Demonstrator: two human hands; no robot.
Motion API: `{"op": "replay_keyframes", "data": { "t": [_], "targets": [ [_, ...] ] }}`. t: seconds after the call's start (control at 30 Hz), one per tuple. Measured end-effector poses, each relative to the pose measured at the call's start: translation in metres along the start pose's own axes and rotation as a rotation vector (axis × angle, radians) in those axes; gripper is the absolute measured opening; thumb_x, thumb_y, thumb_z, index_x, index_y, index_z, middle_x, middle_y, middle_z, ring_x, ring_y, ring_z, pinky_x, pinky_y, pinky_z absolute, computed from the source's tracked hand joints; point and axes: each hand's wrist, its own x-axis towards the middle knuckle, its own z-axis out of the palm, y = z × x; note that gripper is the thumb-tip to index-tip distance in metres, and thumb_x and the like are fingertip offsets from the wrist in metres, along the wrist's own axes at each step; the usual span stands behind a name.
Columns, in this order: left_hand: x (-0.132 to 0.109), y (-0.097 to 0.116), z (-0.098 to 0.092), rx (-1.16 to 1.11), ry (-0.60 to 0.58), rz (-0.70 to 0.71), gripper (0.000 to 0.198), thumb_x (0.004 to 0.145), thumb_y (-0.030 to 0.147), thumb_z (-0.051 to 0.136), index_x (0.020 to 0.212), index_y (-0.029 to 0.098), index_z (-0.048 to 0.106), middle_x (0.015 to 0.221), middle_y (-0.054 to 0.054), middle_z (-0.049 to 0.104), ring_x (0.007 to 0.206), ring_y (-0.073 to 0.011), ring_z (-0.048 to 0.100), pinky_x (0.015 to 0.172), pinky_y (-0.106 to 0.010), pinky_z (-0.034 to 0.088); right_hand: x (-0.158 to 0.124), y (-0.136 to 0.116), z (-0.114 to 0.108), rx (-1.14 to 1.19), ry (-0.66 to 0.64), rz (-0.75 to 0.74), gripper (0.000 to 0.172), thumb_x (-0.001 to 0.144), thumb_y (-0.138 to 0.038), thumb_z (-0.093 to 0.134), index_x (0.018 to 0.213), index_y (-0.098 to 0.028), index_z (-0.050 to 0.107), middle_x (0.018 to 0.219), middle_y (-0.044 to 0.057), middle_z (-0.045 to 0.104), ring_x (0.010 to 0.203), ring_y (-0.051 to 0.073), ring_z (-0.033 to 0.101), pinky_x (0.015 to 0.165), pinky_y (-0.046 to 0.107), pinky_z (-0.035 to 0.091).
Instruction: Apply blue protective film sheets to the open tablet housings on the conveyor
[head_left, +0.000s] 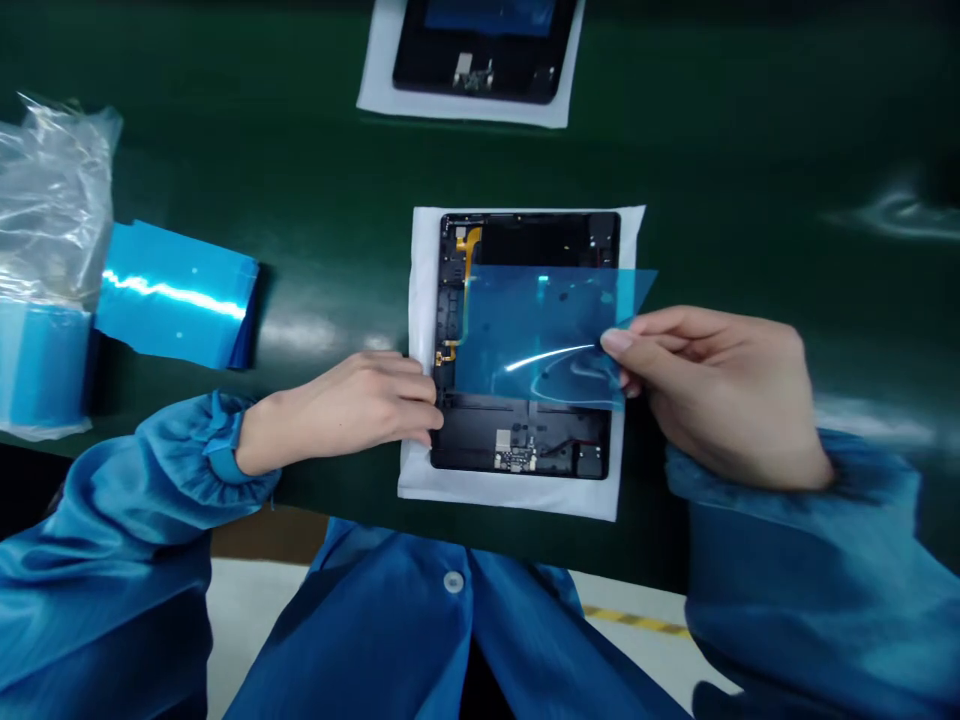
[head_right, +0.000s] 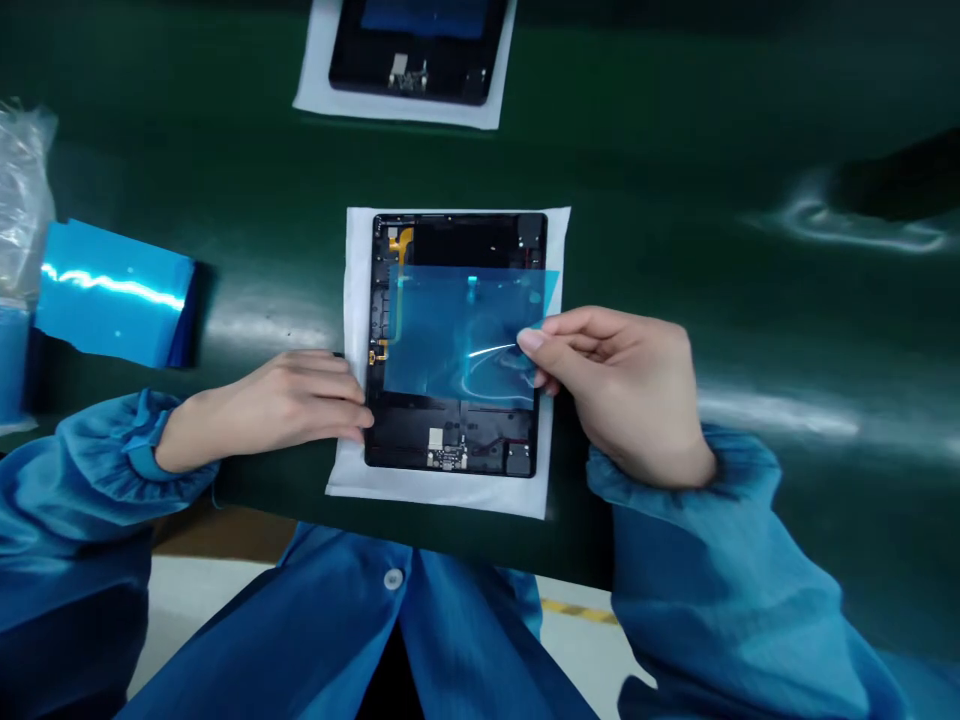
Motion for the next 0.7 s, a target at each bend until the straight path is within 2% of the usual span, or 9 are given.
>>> {"op": "replay_keyframes", "data": {
  "t": [0.1, 0.3, 0.5, 0.7],
  "targets": [
    [0.0, 0.0, -0.002, -0.035, -0.008, 0.014, 0.024, 0.109, 0.028, 0.06, 0.096, 0.018, 0.077, 0.094, -0.004, 0.078, 0.084, -0.0171, 0.069, 0.077, -0.031, 0.051, -0.004, 0.002, -0.006, -0.048, -0.014, -0.013, 0.037, 0.064, -0.047, 0.102, 0.078, -0.02, 0.081, 0.056, -0.003, 0.067, 0.047, 0.007, 0.058, 0.045, 0.017, 0.048],
    [-0.001, -0.004, 0.001, -0.089, 0.028, 0.014, 0.024, 0.11, 0.031, 0.059, 0.098, 0.018, 0.076, 0.091, -0.004, 0.075, 0.08, -0.0172, 0.065, 0.072, -0.032, 0.046, -0.01, 0.009, -0.019, -0.209, -0.032, -0.08, 0.018, 0.08, -0.038, 0.094, 0.086, -0.024, 0.083, 0.064, -0.002, 0.071, 0.05, 0.008, 0.061, 0.048, 0.018, 0.053],
    [0.0, -0.004, 0.0, -0.122, 0.046, 0.016, 0.022, 0.11, 0.028, 0.06, 0.097, 0.017, 0.074, 0.088, -0.004, 0.074, 0.078, -0.0171, 0.065, 0.071, -0.033, 0.044, -0.015, 0.0, -0.017, -0.348, 0.005, -0.152, 0.012, 0.079, -0.029, 0.092, 0.084, -0.025, 0.082, 0.064, -0.003, 0.073, 0.049, 0.01, 0.063, 0.048, 0.022, 0.055],
    [0.001, -0.004, -0.001, -0.15, 0.043, -0.003, 0.022, 0.11, 0.028, 0.059, 0.098, 0.017, 0.074, 0.09, -0.003, 0.076, 0.08, -0.0175, 0.067, 0.072, -0.033, 0.046, -0.016, -0.007, -0.014, -0.411, 0.027, -0.132, 0.017, 0.077, -0.035, 0.093, 0.082, -0.025, 0.081, 0.064, -0.004, 0.074, 0.049, 0.01, 0.064, 0.049, 0.024, 0.056]
  ]
}}
